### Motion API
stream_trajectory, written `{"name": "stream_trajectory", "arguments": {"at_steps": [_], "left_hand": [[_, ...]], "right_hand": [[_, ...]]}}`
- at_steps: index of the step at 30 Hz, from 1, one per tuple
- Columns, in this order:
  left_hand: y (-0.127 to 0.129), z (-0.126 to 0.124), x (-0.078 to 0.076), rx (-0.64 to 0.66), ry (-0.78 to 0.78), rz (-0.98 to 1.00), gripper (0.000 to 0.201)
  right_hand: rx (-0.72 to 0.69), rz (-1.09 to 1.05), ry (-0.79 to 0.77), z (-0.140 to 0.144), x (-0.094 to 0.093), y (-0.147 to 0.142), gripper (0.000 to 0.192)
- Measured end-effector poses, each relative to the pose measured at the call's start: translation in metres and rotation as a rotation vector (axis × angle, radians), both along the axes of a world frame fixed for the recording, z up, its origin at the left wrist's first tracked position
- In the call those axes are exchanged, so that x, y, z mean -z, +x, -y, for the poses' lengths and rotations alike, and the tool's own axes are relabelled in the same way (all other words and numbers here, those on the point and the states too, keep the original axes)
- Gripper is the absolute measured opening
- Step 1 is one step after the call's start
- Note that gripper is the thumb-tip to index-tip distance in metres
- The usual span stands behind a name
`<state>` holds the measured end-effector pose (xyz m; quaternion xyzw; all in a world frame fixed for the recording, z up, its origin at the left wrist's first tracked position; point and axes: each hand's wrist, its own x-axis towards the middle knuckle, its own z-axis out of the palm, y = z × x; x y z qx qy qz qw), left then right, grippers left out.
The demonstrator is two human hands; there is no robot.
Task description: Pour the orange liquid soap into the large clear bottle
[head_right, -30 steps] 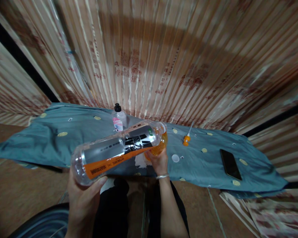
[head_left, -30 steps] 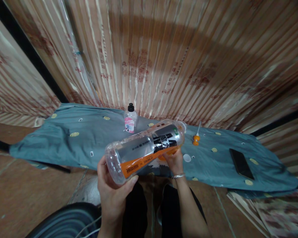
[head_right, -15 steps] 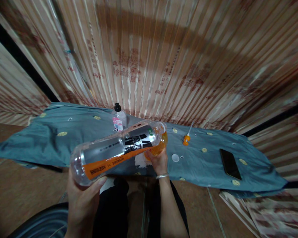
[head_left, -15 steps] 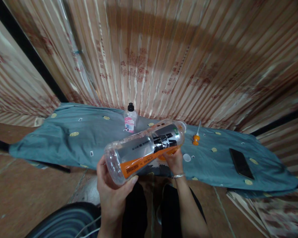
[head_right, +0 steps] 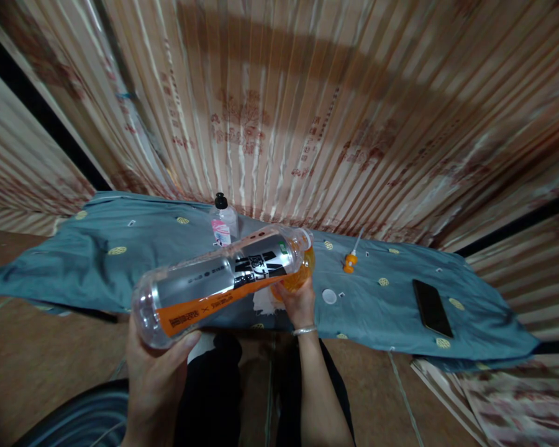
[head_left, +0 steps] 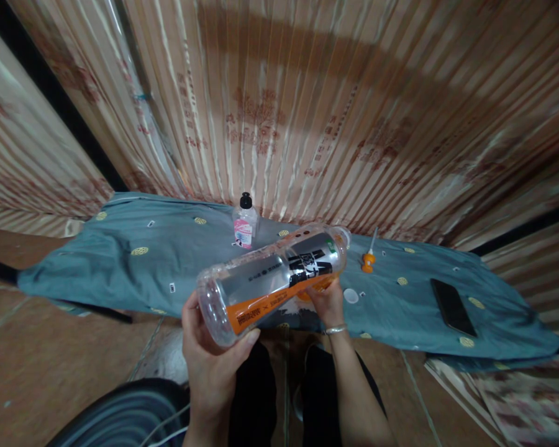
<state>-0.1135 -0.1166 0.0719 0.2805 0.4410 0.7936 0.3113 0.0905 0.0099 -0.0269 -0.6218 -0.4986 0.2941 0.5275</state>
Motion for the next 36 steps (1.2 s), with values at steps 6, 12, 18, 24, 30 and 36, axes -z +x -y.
{"name": "stream_trajectory", "arguments": {"at_steps": [6,12,18,24,30,36], "left_hand": [[0.0021,0.0,-0.0024,0.006,-0.011,0.022,0.081],[0.0024,0.0001,-0.001,0.003,-0.013,0.022,0.08],[0.0017,0.001,-0.0011,0.014,0.002,-0.001,0.08],[-0.0008,0.0016,0.0034,0.037,0.001,-0.011,0.081],[-0.0003,0.0007,0.0017,0.029,0.005,-0.021,0.08],[0.0011,0.0005,0.0,0.019,0.005,-0.022,0.08]], "right_hand": [[-0.01,-0.023,0.021,0.0001,0.0001,-0.0004,0.069],[-0.003,0.0,0.036,0.0014,-0.0019,-0.0007,0.066],[0.008,-0.002,0.033,0.0014,-0.0045,-0.0021,0.068],[0.012,-0.015,0.014,0.0014,-0.0048,-0.0033,0.067],[0.021,0.013,-0.002,0.0007,0.0004,-0.0002,0.067],[0.018,0.018,-0.018,0.0006,0.0012,0.0009,0.066]]}}
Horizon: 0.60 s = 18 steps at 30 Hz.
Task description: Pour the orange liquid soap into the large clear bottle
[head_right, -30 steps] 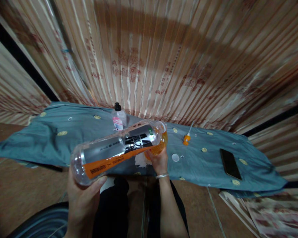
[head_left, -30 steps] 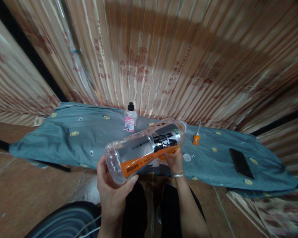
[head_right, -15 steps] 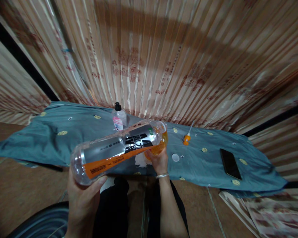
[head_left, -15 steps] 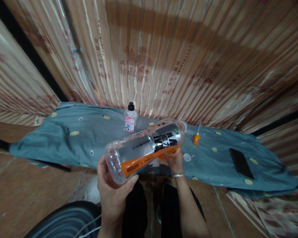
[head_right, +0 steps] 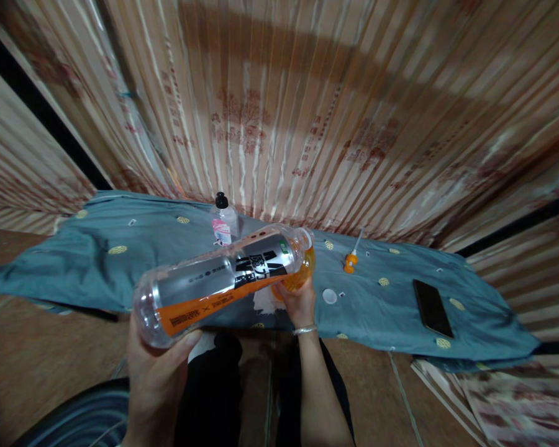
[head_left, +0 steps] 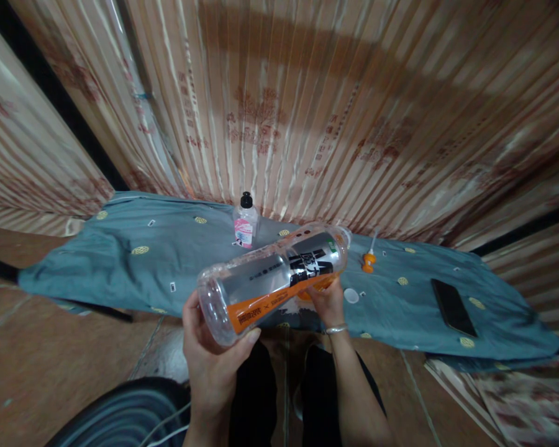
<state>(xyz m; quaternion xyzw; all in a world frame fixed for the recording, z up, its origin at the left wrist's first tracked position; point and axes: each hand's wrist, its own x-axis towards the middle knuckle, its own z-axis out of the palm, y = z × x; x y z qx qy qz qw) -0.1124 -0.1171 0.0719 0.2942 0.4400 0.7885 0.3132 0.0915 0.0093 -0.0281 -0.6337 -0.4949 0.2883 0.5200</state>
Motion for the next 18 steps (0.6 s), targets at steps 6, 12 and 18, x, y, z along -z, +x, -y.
{"name": "stream_trajectory", "arguments": {"at_steps": [6,12,18], "left_hand": [[-0.0014,0.0019,0.0011,0.011,-0.002,-0.011,0.08],[-0.0014,0.0012,0.0031,-0.006,-0.051,0.003,0.083],[0.0006,0.0012,-0.0019,-0.029,-0.072,0.008,0.083]], "right_hand": [[-0.001,0.007,-0.009,0.0006,-0.0026,-0.0002,0.066],[-0.006,-0.026,0.006,0.0012,-0.0059,-0.0027,0.062],[0.0,-0.049,0.015,0.0013,-0.01,-0.005,0.063]]}}
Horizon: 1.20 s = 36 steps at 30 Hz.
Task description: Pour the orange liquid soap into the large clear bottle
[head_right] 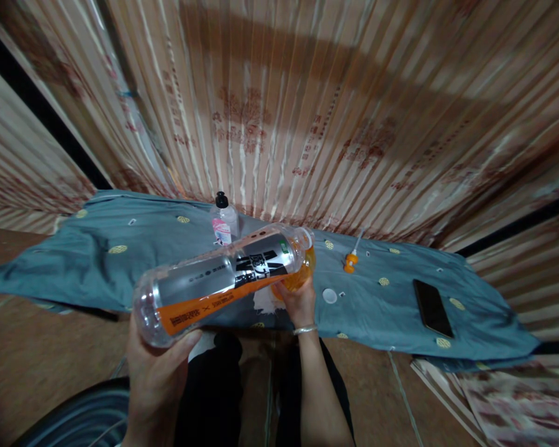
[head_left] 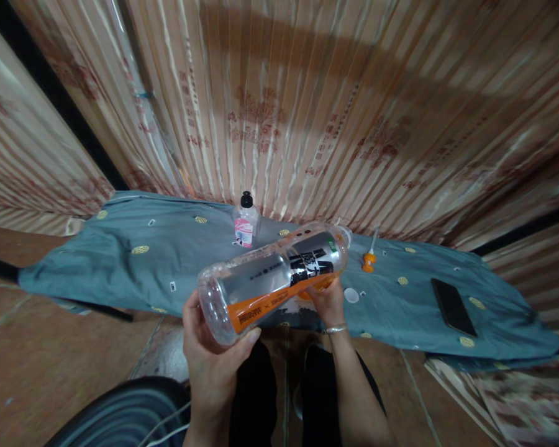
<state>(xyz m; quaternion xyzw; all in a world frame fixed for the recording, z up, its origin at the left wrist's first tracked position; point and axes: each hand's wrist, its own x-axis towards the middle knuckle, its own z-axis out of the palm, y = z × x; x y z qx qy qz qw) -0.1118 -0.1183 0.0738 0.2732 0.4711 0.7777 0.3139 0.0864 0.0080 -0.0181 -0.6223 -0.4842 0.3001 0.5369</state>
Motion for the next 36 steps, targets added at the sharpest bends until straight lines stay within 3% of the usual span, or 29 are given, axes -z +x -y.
{"name": "stream_trajectory", "arguments": {"at_steps": [16,27,36], "left_hand": [[0.001,0.0,-0.002,0.027,0.051,-0.001,0.079],[0.0,0.0,-0.002,0.002,-0.016,-0.009,0.083],[-0.001,-0.001,0.0,0.016,0.037,0.005,0.084]], "right_hand": [[-0.007,0.019,0.006,-0.001,0.007,0.003,0.064],[-0.041,0.008,0.05,-0.001,-0.002,0.0,0.064],[-0.038,-0.05,0.061,-0.001,-0.004,-0.003,0.066]]}}
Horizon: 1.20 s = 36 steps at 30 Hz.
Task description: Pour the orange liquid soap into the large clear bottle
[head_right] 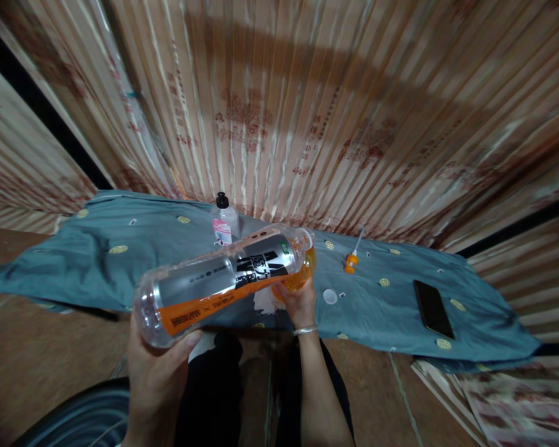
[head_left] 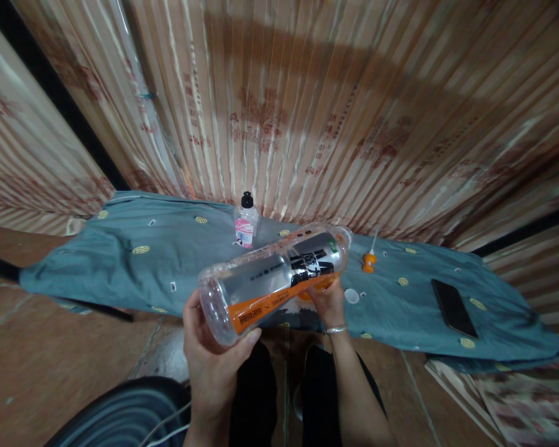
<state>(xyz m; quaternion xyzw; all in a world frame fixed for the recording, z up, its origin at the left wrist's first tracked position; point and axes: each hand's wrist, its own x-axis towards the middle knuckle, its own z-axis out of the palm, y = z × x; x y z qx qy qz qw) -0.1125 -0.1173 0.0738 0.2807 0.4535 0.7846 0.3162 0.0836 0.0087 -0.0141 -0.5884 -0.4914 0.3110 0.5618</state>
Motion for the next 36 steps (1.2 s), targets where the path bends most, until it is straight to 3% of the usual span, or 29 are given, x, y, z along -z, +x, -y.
{"name": "stream_trajectory", "arguments": {"at_steps": [13,36], "left_hand": [[-0.002,0.001,0.005,0.006,-0.022,-0.019,0.085],[-0.001,0.0,0.003,0.01,0.049,-0.008,0.084]], "right_hand": [[0.024,0.086,-0.039,0.0,0.013,0.007,0.07],[-0.016,0.023,-0.004,-0.001,0.011,0.006,0.069]]}}
